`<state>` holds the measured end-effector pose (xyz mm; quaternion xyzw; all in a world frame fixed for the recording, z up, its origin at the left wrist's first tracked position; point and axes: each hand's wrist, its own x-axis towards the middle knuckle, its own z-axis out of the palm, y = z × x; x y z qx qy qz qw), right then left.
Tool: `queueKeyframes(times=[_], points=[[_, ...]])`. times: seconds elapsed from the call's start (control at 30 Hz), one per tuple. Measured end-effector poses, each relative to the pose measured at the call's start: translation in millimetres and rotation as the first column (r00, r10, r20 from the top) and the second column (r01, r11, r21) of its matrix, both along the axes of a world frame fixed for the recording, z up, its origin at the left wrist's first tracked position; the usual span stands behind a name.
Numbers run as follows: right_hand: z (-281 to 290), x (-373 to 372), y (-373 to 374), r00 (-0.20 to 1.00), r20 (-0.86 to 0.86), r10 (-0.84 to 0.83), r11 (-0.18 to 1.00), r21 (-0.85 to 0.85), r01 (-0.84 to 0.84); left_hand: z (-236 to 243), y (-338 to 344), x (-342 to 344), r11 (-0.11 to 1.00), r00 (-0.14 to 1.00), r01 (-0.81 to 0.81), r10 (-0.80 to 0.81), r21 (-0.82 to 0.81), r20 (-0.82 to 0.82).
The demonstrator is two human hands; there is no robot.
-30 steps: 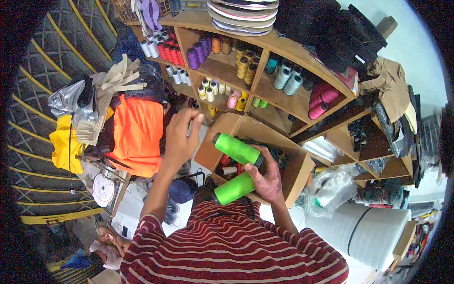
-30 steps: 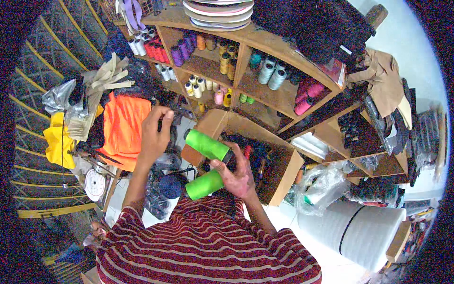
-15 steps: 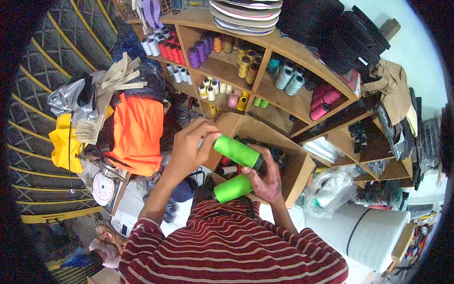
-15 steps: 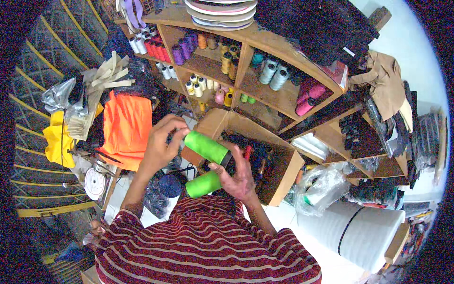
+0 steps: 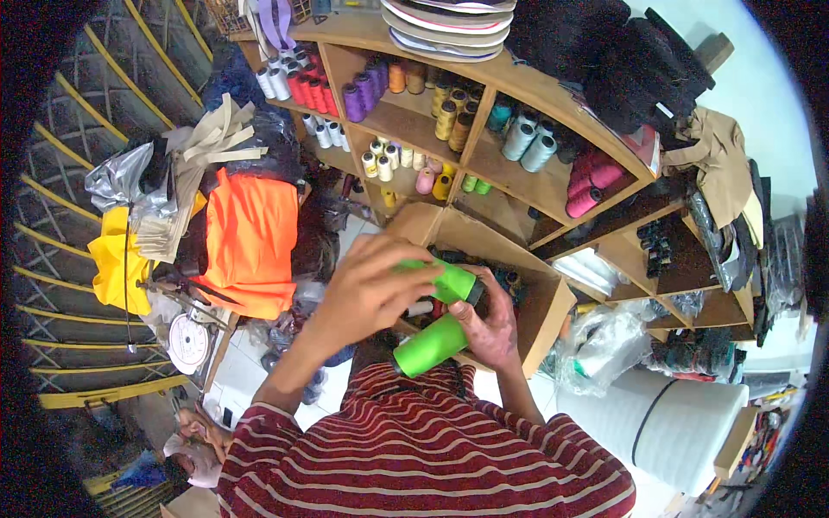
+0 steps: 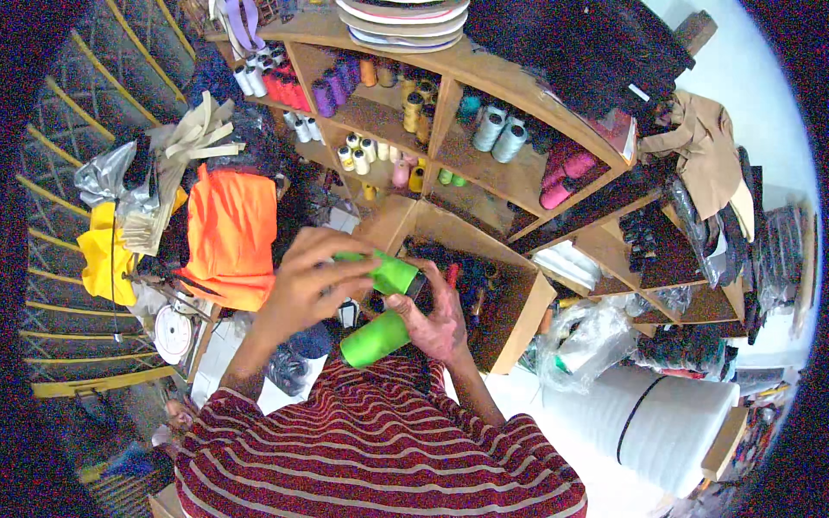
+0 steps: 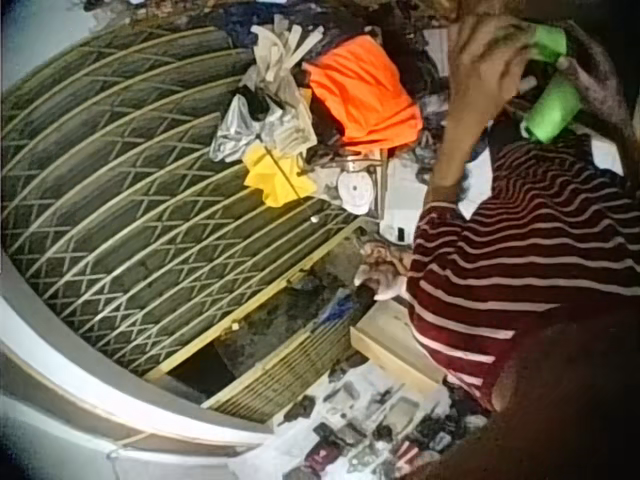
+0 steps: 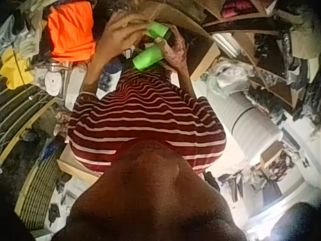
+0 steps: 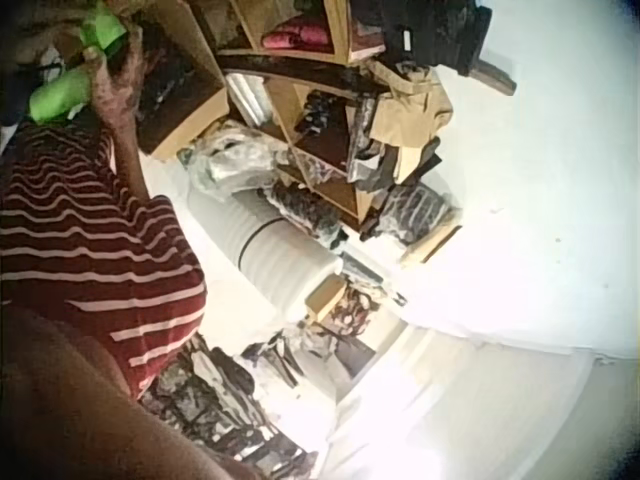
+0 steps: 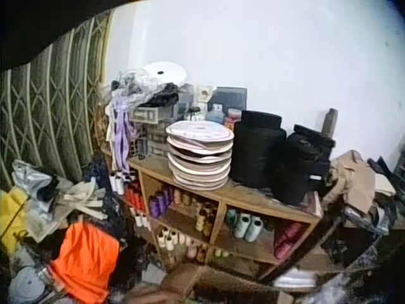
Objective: The person sorts through a cardboard box filled with various colored thread spools. They pick up spools of different colors, including red, yellow, white, light blue, green, and blue, inspecting them briefly before placing them onto a wooden shelf. The person handles the spools one by one, organizing them into the available compartments on the shelf.
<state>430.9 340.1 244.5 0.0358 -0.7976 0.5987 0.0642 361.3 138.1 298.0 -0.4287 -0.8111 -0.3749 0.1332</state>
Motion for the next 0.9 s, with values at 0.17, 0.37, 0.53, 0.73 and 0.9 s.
queueKeyframes(times=[0.17,0.37,0.53,0.73,0.9], points=[[4,-1,-1,0.999,-0.035,-0.028,0.997,0.07,0.031,-6,8,6,0.997,0.98,-0.019,0.004,-0.072,-0.201],[11,1,-2,0.996,-0.022,-0.082,0.989,0.119,0.084,-12,9,10,0.992,0.937,-0.033,-0.011,-0.119,-0.348],[10,1,-4,0.993,-0.06,-0.099,0.981,0.162,0.107,-9,11,8,0.986,0.913,-0.02,-0.048,-0.164,-0.406],[16,2,-6,0.992,-0.06,-0.107,0.979,0.169,0.115,-9,15,5,0.983,0.882,-0.016,-0.072,-0.182,-0.467],[14,4,-7,0.993,0.026,-0.116,0.965,0.241,0.107,-14,12,-7,0.991,0.85,-0.006,-0.065,-0.132,-0.522]])
